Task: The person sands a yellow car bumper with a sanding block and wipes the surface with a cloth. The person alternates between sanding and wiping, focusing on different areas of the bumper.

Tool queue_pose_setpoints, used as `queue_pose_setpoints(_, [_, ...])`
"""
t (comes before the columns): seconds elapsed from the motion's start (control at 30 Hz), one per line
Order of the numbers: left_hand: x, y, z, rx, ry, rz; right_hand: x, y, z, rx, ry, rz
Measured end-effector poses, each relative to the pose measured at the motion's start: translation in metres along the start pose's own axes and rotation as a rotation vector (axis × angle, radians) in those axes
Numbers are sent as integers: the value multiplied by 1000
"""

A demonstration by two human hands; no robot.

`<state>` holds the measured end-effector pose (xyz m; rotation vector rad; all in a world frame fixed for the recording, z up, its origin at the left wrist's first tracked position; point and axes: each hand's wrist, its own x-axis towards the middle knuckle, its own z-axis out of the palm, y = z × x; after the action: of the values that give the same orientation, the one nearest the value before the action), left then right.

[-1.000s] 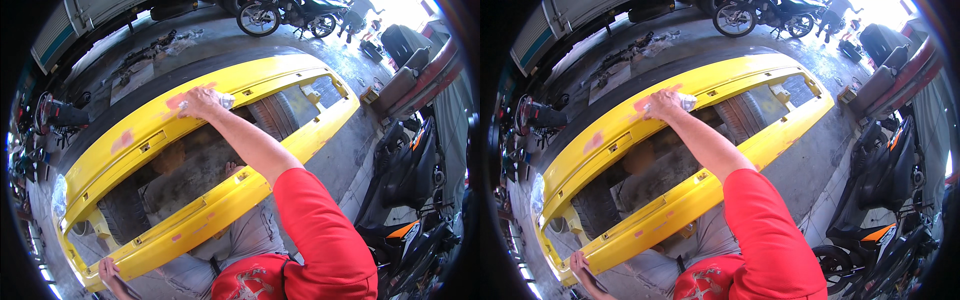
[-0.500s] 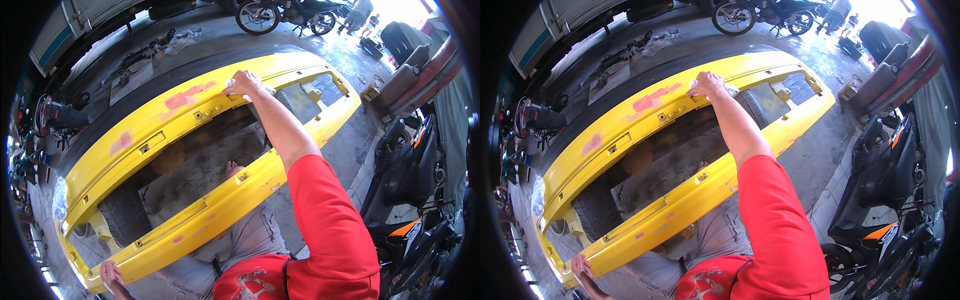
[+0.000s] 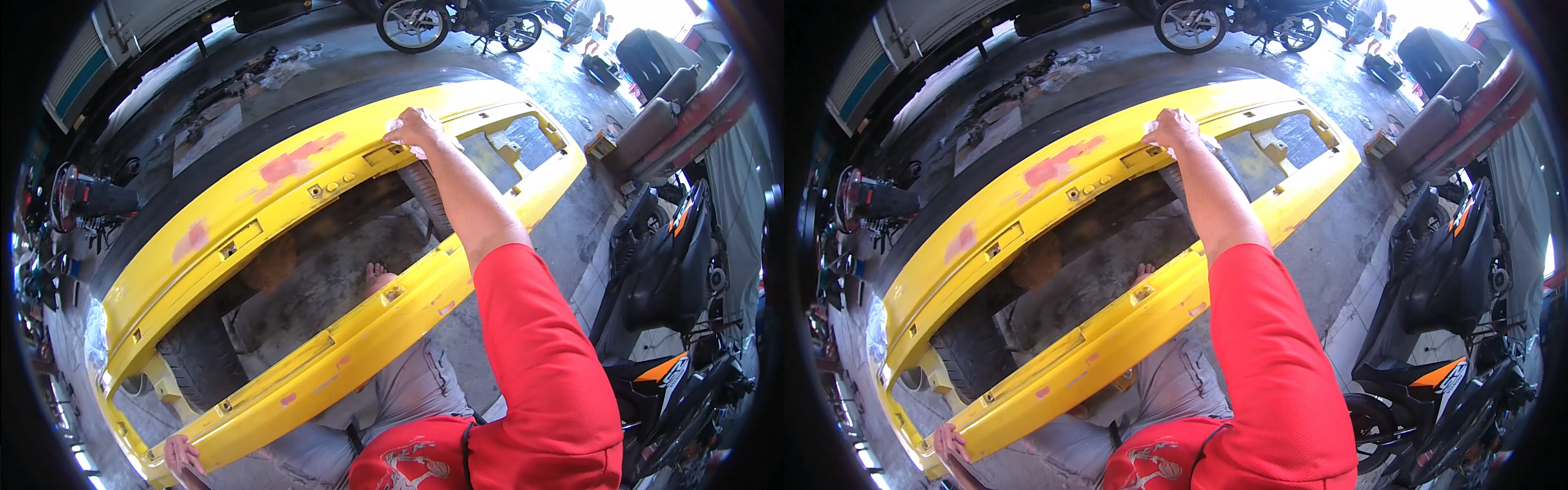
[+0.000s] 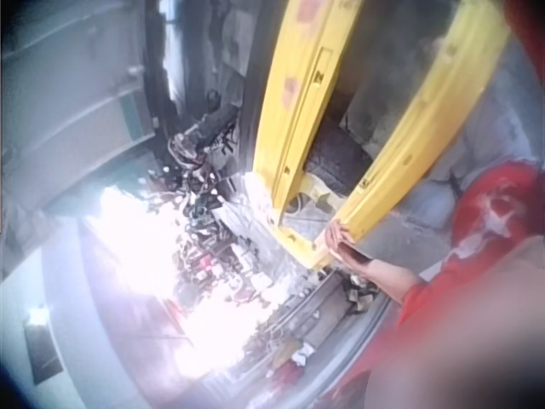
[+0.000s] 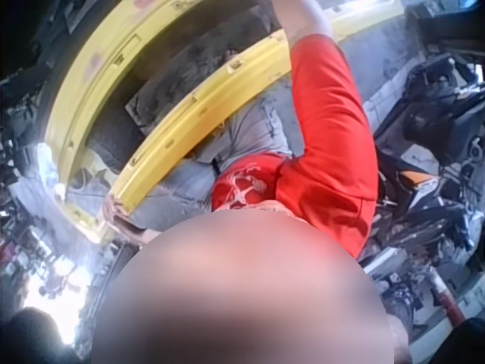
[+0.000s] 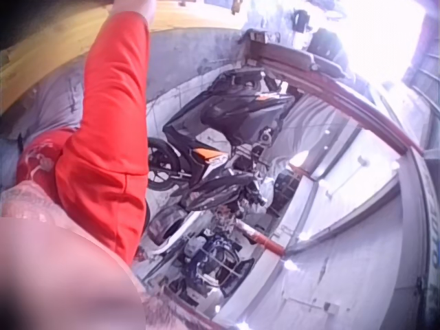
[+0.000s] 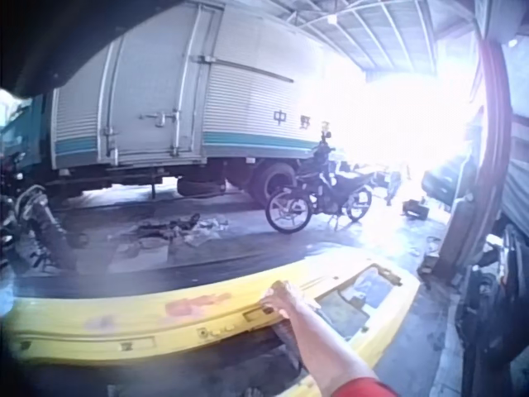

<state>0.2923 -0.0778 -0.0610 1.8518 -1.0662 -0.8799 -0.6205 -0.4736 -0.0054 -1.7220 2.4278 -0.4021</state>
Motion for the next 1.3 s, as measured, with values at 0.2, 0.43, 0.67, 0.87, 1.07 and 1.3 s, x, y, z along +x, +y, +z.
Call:
queue_pose_setpoints(0.2, [-3, -4, 2, -58, 4, 1, -9, 3, 1, 81, 10, -11])
queue_pose_setpoints(0.43, [-11, 14, 10, -18, 4, 3, -25, -10, -5, 68, -45, 48])
queue_pose_setpoints(0.67, [-30, 47, 34, -48, -12, 49, -12, -7, -6, 94, -116, 67])
queue_pose_setpoints(0.87, [-39, 63, 43, -62, 21, 11, -9, 0, -2, 161, -91, 99])
queue_pose_setpoints(1.07, [-50, 85, 55, -9, 45, 27, 16, 16, 6, -25, -4, -42])
queue_pose_setpoints(1.3, [-66, 112, 72, -38, 95, -14, 45, 47, 5, -87, -14, -110])
